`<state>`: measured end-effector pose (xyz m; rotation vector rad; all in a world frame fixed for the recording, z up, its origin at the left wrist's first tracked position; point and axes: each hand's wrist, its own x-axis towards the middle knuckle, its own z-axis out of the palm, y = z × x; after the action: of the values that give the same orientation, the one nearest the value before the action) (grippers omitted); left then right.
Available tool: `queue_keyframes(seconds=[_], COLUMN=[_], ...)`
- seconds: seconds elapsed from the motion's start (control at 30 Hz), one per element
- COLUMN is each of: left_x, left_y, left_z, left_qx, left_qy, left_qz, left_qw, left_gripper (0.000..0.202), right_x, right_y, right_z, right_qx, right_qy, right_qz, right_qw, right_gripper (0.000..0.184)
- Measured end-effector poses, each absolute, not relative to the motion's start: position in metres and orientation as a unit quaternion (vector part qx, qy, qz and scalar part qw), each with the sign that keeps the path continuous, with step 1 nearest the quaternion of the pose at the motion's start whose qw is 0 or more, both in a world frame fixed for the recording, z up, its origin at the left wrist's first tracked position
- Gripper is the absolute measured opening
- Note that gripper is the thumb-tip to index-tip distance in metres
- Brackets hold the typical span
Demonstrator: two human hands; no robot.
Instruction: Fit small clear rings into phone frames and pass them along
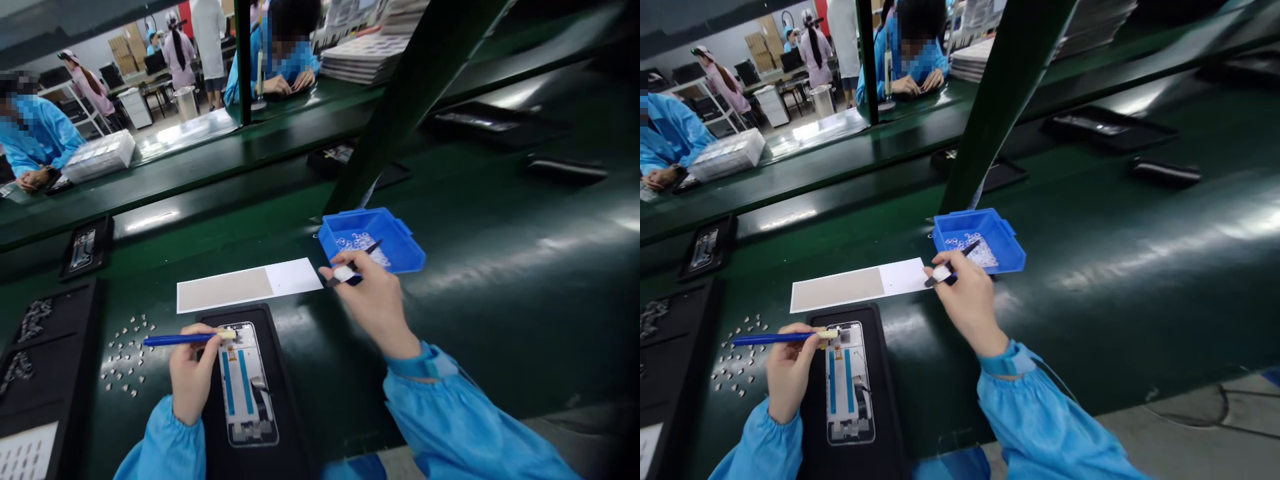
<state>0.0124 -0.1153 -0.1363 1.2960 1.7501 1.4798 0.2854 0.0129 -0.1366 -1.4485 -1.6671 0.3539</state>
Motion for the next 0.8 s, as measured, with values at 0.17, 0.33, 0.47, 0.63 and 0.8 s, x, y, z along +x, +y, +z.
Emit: queue_keyframes(seconds=[0.17,0.33,0.47,0.63,0.8], left_x=[0.008,0.010,0.011,0.008,0.008], left_y=[-0.114,-0.114,-0.116,-0.116,-0.116], left_z=[-0.138,-0.141,-0.140,-0.134,-0.130], left_qx=[0.526,0.556,0.592,0.651,0.661], left_qy=[0.664,0.667,0.655,0.642,0.643], left_qz=[0.483,0.458,0.437,0.369,0.343], left_qw=[0.221,0.190,0.172,0.170,0.180], left_gripper=[0.018,0.022,0.018,0.013,0.012], right_x=[0.228,0.193,0.187,0.187,0.191], right_y=[-0.029,-0.041,-0.042,-0.044,-0.040], right_z=[-0.143,-0.151,-0.159,-0.163,-0.158], right_qx=[-0.444,-0.379,-0.350,-0.333,-0.317], right_qy=[-0.774,-0.818,-0.818,-0.801,-0.774], right_qz=[0.265,0.277,0.304,0.360,0.430], right_qw=[0.365,0.331,0.339,0.343,0.341], right_gripper=[0.015,0.025,0.033,0.036,0.036])
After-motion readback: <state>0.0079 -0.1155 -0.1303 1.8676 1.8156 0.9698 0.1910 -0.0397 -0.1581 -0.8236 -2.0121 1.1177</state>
